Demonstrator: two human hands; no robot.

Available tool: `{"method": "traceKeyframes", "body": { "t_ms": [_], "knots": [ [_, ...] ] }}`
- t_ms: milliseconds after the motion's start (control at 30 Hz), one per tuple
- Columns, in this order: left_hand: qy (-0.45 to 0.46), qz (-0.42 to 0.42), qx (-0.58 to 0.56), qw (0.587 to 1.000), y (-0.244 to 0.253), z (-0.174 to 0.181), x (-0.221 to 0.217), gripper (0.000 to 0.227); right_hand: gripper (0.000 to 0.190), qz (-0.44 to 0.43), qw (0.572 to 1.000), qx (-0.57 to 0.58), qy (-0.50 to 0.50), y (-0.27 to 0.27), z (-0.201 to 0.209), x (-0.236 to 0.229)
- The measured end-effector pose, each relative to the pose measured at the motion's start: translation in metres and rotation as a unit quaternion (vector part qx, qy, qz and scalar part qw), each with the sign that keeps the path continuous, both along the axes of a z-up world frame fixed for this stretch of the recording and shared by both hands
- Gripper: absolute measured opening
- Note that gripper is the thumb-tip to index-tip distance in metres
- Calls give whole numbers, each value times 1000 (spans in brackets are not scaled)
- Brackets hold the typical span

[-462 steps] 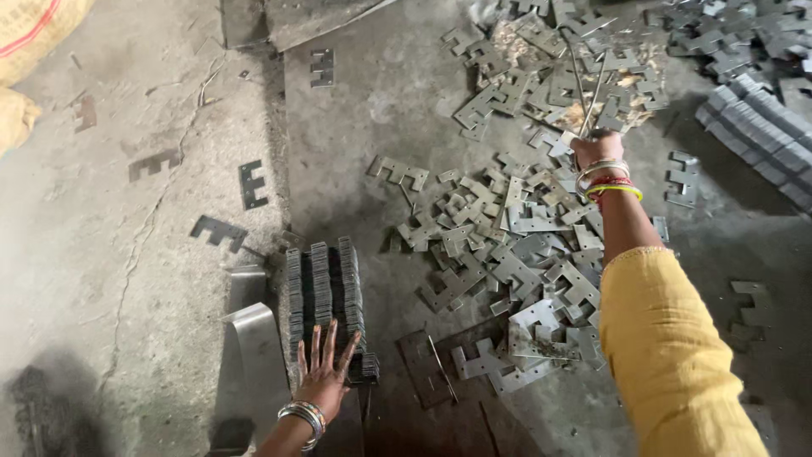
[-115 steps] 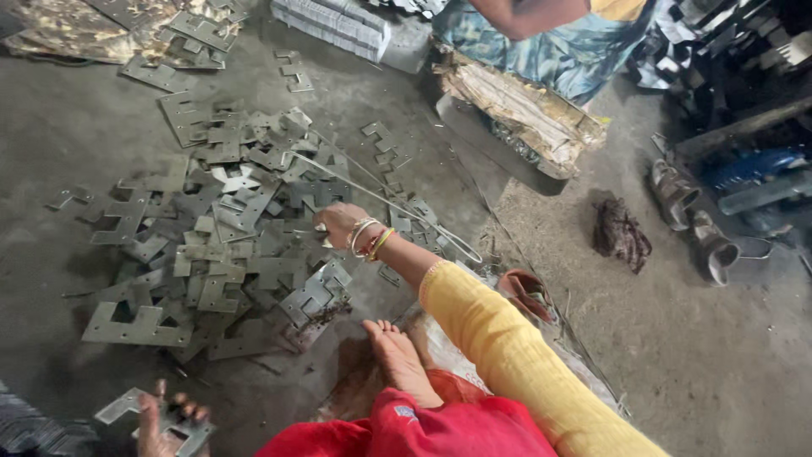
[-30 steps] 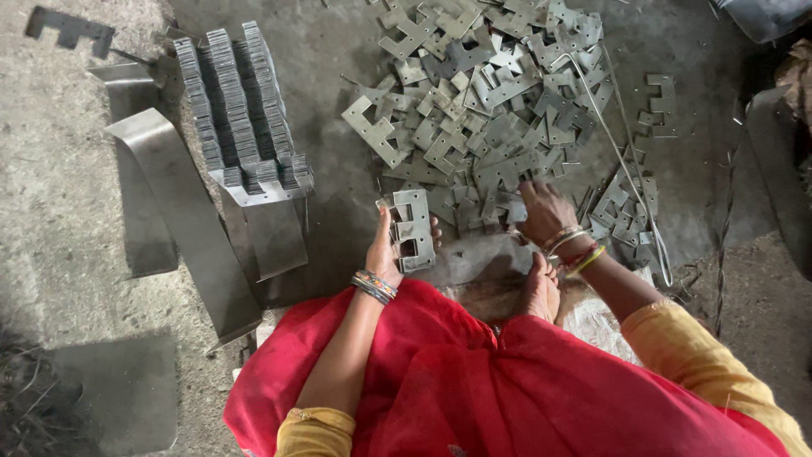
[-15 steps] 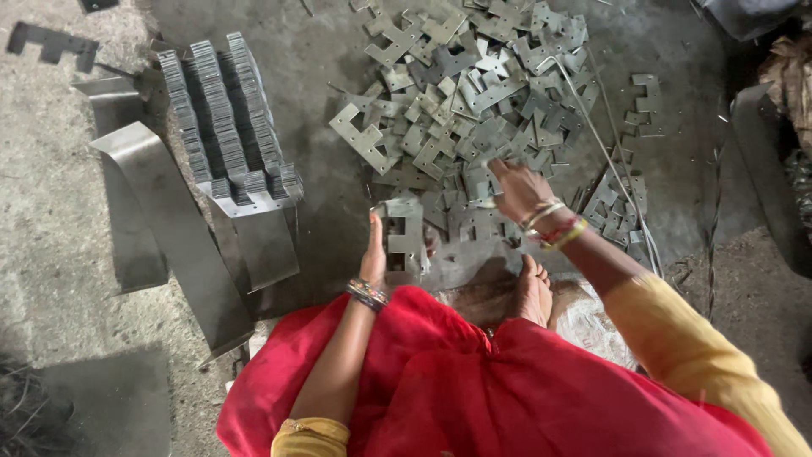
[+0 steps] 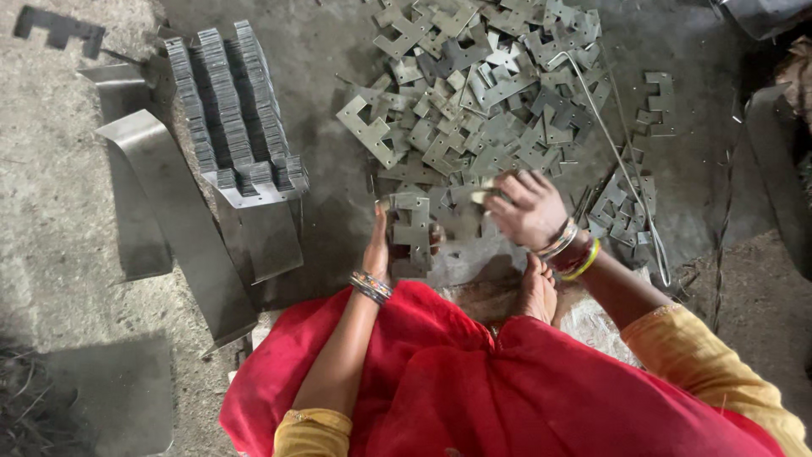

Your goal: The person sits on the floor and sorts small metal brackets from a large pile, picking them up one by one and stacking them into neat piles. The person occasionally uses a thin metal rod to move parts around.

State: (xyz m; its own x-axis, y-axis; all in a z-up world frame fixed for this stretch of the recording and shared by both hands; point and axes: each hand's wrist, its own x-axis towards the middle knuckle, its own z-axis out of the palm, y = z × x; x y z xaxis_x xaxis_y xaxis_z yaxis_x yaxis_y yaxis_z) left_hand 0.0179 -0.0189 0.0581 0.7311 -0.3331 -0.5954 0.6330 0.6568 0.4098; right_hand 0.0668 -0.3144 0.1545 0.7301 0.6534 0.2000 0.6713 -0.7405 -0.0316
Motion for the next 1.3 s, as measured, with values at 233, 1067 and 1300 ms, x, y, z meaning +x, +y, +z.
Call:
{"method": "traceKeyframes", "body": {
  "t_ms": [233, 1067, 1300],
  "knots": [
    [55, 24, -36, 998, 2, -8, -6, 83, 65, -78, 983, -98, 137, 23, -8, -16],
    [20, 107, -43, 993, 24, -11, -5, 99, 35, -115, 971, -124, 172, 86, -57, -21],
    [-97, 165, 104, 976, 22, -36, -10, 99, 28, -176, 941, -147, 249, 45, -52, -11]
  ]
}}
